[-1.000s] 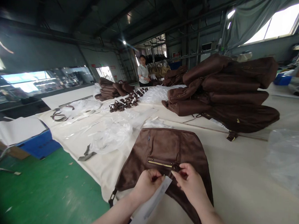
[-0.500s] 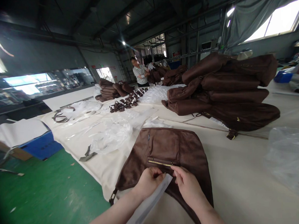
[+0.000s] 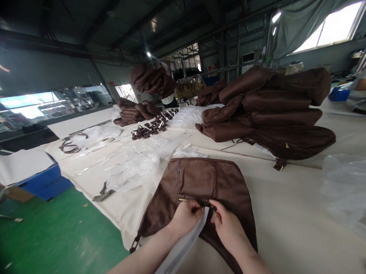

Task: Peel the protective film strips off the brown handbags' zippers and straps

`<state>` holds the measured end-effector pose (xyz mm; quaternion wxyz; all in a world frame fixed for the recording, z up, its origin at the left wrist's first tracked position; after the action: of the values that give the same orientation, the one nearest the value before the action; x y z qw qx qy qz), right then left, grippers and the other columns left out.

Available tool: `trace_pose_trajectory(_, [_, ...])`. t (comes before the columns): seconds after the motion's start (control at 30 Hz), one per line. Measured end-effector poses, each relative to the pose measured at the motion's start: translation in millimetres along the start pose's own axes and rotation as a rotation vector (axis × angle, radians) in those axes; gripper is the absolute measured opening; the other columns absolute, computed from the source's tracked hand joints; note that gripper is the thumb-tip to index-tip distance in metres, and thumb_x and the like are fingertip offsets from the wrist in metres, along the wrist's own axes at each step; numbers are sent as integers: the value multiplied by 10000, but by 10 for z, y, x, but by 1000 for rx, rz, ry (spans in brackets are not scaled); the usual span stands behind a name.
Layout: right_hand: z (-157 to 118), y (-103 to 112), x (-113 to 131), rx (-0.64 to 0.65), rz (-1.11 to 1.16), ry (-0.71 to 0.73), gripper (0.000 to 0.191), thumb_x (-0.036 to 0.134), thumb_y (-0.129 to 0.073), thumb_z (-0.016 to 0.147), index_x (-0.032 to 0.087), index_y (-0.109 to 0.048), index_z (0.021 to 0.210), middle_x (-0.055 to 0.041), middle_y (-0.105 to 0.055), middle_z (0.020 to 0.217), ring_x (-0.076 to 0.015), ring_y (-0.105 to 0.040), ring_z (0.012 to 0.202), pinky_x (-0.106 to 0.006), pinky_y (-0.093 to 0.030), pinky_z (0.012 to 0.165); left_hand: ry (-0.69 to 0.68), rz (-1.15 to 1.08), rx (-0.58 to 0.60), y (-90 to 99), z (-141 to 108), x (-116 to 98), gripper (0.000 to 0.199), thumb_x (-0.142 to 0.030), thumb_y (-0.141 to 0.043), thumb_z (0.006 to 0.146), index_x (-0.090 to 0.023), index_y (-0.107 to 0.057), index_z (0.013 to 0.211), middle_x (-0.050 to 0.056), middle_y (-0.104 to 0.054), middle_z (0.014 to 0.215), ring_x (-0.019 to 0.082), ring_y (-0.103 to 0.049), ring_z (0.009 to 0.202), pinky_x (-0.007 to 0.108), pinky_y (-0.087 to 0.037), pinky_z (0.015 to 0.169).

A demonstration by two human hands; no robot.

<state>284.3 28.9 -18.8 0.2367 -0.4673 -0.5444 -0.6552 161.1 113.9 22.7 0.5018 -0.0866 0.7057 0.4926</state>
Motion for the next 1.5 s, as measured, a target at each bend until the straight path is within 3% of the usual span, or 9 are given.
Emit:
trace_pose_trajectory(0.27, [-5, 14, 7, -9, -5, 13, 449, 161, -404, 796, 268, -587, 1192, -7, -678, 785, -169, -622, 703, -267, -439, 645, 22, 37, 25, 111, -36, -92, 248, -271, -511, 805, -148, -710, 722, 25, -683, 682, 128, -577, 605, 216, -403, 560])
trace_pose_trajectory(0.53, [-34, 42, 103, -30, -5, 30, 399, 191, -430, 812, 273, -597, 1165, -13, -688, 820, -178, -636, 708, -265, -453, 615, 68, 200, 42, -23, 127, -14, 202, -228, -537, 752, -150, -712, 686, 38, -682, 654, 146, -588, 593, 239, -385, 558])
trace_pose_trajectory(0.67, [-19, 45, 94, -63, 1, 18, 336, 216, -428, 834, 236, -555, 1144, -9, -672, 747, -168, -634, 655, -261, -451, 595, 31, 210, 17, -68, 196, -3, 210, -232, -515, 776, -160, -708, 740, 45, -691, 699, 150, -607, 635, 238, -381, 566])
trace_pose_trajectory(0.8, [-10, 41, 50, -84, 51, -53, 170, 299, -408, 864, 218, -527, 952, 9, -637, 654, -142, -592, 505, -248, -444, 506, -5, 212, -13, -79, 185, -4, 241, -273, -495, 811, -156, -701, 766, 49, -683, 709, 146, -600, 652, 232, -377, 572])
trace_pose_trajectory(1.0, [6, -77, -38, 7, 112, -186, 276, 386, -370, 884, 203, -549, 781, 12, -614, 563, -99, -525, 367, -195, -348, 333, 63, 169, 49, -135, 145, 181, 452, -472, -484, 826, -113, -682, 635, 16, -576, 532, 119, -480, 500, 236, -298, 482])
trace_pose_trajectory(1.13, [65, -173, -153, 71, 230, -296, 342, 439, -372, 884, 171, -575, 822, -5, -617, 537, -97, -523, 340, -172, -303, 278, 39, 40, 93, -202, 184, 199, 331, -377, -516, 809, -128, -712, 712, 4, -640, 618, 129, -536, 565, 216, -348, 508])
trace_pose_trajectory(1.27, [151, -197, -195, 70, 271, -297, 361, 451, -389, 871, 154, -577, 788, -20, -631, 540, -95, -531, 344, -160, -301, 274, 15, -11, 56, -193, 187, 120, 252, -260, -495, 806, -158, -723, 768, 21, -702, 731, 145, -609, 661, 217, -414, 591])
trace_pose_trajectory(1.4, [213, -220, -185, 45, 211, -284, 312, 398, -424, 844, 162, -564, 696, -16, -631, 538, -82, -501, 323, -159, -267, 266, 33, 171, -15, -136, 134, 70, 212, -206, -500, 792, -174, -706, 758, 29, -685, 705, 147, -612, 657, 227, -413, 600])
trace_pose_trajectory(1.5, [237, -237, -166, 28, 197, -284, 265, 346, -432, 822, 164, -572, 689, -6, -621, 522, -76, -464, 298, -165, -237, 264, -51, 415, -128, -125, 53, -5, 198, -191, -486, 815, -172, -680, 782, 55, -670, 780, 172, -612, 729, 250, -433, 646])
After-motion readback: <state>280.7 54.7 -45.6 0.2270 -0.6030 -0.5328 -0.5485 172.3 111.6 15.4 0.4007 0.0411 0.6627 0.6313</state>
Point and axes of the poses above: each hand's wrist, its own z-axis towards the middle knuckle, its own y-axis out of the back of the hand, x = y × z, the point moved 6 cm from there along z, towards the middle knuckle
